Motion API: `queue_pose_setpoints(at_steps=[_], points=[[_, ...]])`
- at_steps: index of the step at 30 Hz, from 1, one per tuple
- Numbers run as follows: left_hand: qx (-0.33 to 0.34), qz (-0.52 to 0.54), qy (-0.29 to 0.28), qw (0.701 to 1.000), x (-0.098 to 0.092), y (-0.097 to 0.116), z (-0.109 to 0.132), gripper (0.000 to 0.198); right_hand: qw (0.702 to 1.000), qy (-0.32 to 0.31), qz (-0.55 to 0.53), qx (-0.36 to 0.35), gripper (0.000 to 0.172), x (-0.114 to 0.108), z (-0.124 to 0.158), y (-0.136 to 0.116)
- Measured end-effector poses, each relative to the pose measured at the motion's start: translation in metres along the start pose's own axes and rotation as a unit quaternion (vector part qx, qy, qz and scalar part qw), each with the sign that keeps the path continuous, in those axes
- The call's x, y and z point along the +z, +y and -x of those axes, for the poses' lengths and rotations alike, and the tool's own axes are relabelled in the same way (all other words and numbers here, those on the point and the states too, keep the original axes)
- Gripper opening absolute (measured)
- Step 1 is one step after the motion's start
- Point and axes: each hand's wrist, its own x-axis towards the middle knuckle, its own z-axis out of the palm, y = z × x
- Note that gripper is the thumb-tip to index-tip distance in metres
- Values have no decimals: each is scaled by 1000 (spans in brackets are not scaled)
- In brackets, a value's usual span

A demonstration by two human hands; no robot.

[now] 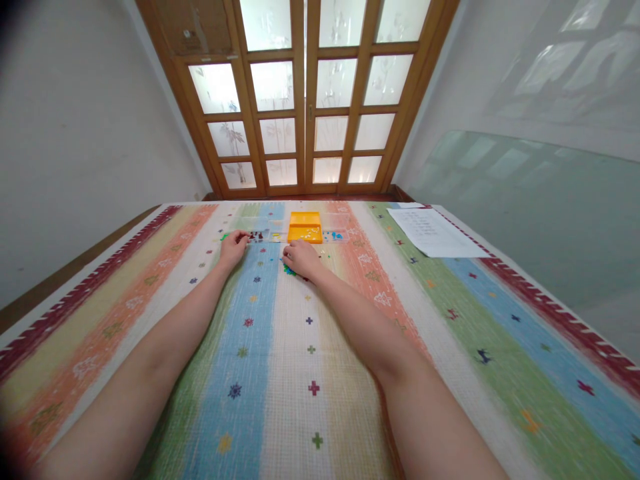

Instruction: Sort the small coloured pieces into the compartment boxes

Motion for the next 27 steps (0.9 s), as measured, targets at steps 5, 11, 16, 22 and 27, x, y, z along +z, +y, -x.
queue_pose_setpoints(at_steps=[5,11,16,22,27], points=[[41,-39,-53,997,3,8,6,20,1000,-6,14,-17,21,2,1,-17],[59,-60,-72,994,3,13,10,20,999,-15,-5,-38,17,2,0,-22],[54,-60,-73,994,2,15,11,19,1000,-11,-15,-22,17,-1,2,-22],[58,-64,-77,993,3,14,11,19,1000,-14,-8,-15,14,-3,3,-21],[54,-67,-80,993,3,16,11,19,1000,-9,-10,-8,15,-2,1,-20]])
